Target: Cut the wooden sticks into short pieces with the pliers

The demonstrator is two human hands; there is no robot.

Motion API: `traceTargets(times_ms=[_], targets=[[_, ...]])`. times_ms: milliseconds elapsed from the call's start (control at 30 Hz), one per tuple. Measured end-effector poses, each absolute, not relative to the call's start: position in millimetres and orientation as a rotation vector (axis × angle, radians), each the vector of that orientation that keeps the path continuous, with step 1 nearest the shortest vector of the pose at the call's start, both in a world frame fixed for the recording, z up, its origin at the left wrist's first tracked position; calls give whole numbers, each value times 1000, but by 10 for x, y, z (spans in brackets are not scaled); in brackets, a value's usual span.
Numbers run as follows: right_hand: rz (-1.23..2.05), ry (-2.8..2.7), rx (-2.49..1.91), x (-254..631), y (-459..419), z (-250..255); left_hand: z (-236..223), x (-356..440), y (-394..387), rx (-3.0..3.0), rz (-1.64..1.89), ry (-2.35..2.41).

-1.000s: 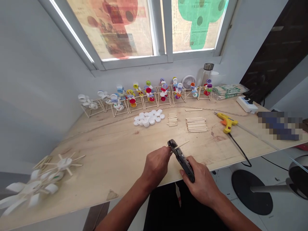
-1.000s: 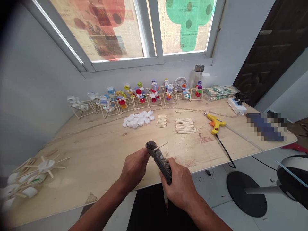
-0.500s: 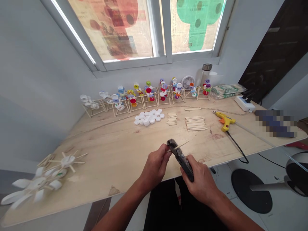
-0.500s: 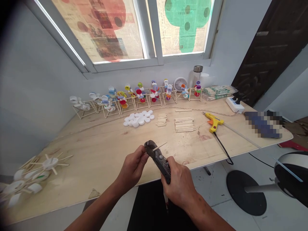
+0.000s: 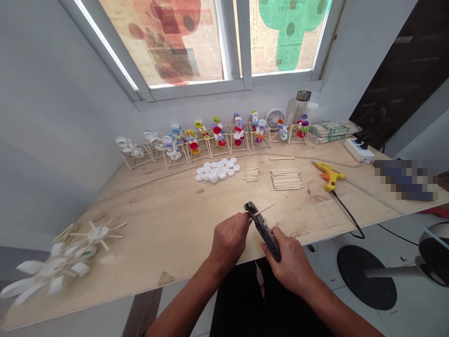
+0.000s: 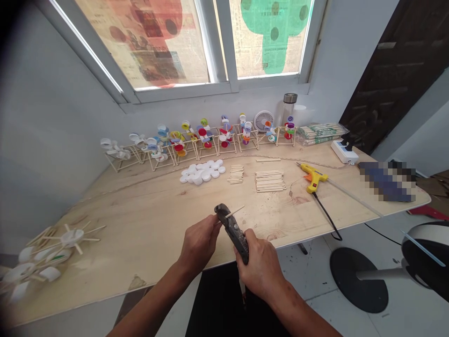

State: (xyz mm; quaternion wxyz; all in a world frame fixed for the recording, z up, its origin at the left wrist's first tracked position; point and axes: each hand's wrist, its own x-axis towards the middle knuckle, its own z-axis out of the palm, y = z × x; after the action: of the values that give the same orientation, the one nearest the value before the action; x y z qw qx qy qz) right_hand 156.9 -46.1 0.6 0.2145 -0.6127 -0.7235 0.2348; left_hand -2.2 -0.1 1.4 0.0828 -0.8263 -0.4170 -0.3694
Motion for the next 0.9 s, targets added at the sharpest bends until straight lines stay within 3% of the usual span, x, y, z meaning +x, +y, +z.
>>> traceTargets(times_ms=[900], targets=[[632,-1992,-1597,1640,-551,53,198,-4,-112,-2850,-1431,-1500]])
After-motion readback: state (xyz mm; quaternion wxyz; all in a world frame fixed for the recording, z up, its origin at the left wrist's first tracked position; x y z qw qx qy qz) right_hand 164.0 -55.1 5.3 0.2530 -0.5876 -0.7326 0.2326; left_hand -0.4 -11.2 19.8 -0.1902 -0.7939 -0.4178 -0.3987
